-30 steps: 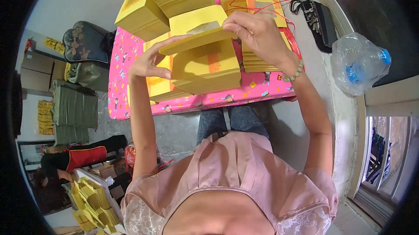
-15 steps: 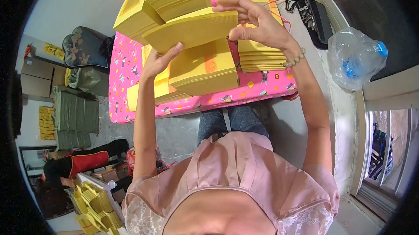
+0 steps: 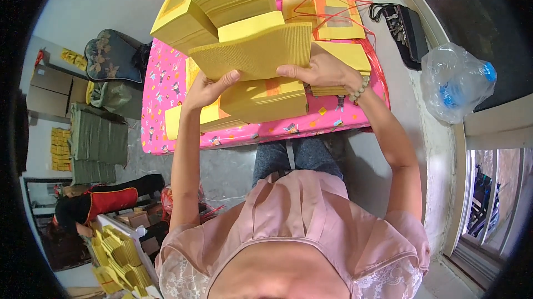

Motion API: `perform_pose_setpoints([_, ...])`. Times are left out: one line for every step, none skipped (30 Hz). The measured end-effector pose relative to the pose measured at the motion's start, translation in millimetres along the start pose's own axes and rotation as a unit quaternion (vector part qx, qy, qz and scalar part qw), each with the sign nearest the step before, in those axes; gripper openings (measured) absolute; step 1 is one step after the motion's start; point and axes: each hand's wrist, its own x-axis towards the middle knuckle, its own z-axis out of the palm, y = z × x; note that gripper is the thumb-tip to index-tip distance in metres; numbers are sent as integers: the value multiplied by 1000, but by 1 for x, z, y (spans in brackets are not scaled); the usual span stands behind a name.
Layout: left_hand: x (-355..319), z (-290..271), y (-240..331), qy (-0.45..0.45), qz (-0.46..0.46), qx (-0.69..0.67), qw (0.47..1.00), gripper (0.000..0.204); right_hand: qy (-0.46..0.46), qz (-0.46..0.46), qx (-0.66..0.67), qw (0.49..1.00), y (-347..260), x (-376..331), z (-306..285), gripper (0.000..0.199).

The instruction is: Sorting and counting sheets of yellow joss paper in a workshop.

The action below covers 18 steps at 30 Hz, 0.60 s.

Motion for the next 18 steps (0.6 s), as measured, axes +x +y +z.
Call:
perform_pose_setpoints([0, 1, 1, 4, -9, -2, 1000, 38, 12, 12, 16, 1000, -3, 0, 0, 50])
perform_pose_setpoints([0, 4, 3, 4, -8, -2, 1000, 38, 25, 23, 31, 999, -6, 0, 0, 50])
perform_pose_setpoints([0, 8, 4, 27, 20, -12, 999, 36, 25, 24, 31, 999, -7, 0, 0, 50])
perform_pose_setpoints([1, 10, 6, 50, 48, -21, 997, 33, 37, 22, 38, 998, -7, 0, -1, 50])
perform_pose_setpoints([1, 9, 8, 50, 49, -22, 997, 33, 49, 20, 45, 998, -8, 0, 0, 50])
perform_pose_setpoints([2, 8, 10, 52, 43, -17, 998, 31, 49, 20, 44, 998, -10, 0, -1, 50])
perform_pose_setpoints([2, 8, 11, 53, 37, -13, 998, 28, 47, 31, 51, 997, -13, 1, -2, 50])
perform_pose_setpoints([3, 9, 10, 54, 37, -13, 998, 28, 44, 42, 58, 996, -15, 2, -3, 50])
perform_pose_setpoints([4, 11, 6, 80, 46, -19, 996, 26, 44, 41, 58, 996, -14, 3, -3, 50])
perform_pose_setpoints([5, 13, 5, 107, 54, -26, 992, 24, 60, 28, 64, 996, -12, 5, -1, 51])
perform_pose_setpoints([5, 16, 6, 107, 54, -26, 992, 24, 76, 15, 70, 995, -10, 6, -1, 51])
perform_pose_setpoints([4, 21, 10, 130, 46, -36, 990, 23, 76, 15, 70, 995, -10, 6, -2, 51])
perform_pose_setpoints([3, 25, 12, 153, 38, -47, 986, 23, 68, 39, 75, 994, -9, 6, -5, 50])
perform_pose_setpoints([2, 29, 13, 153, 38, -47, 986, 23, 60, 62, 78, 993, -9, 5, -7, 49])
perform_pose_setpoints([1, 32, 14, 183, 28, -54, 981, 23, 61, 62, 77, 993, -10, 5, -5, 49])
perform_pose_setpoints([1, 35, 15, 214, 17, -62, 975, 23, 166, -3, 103, 981, -12, 5, 0, 46])
perform_pose_setpoints([0, 37, 16, 217, 18, -61, 974, 23, 264, -70, 130, 953, -13, 5, 6, 43])
perform_pose_setpoints([0, 38, 18, 247, 21, -69, 966, 23, 262, -72, 131, 953, -14, 2, 9, 43])
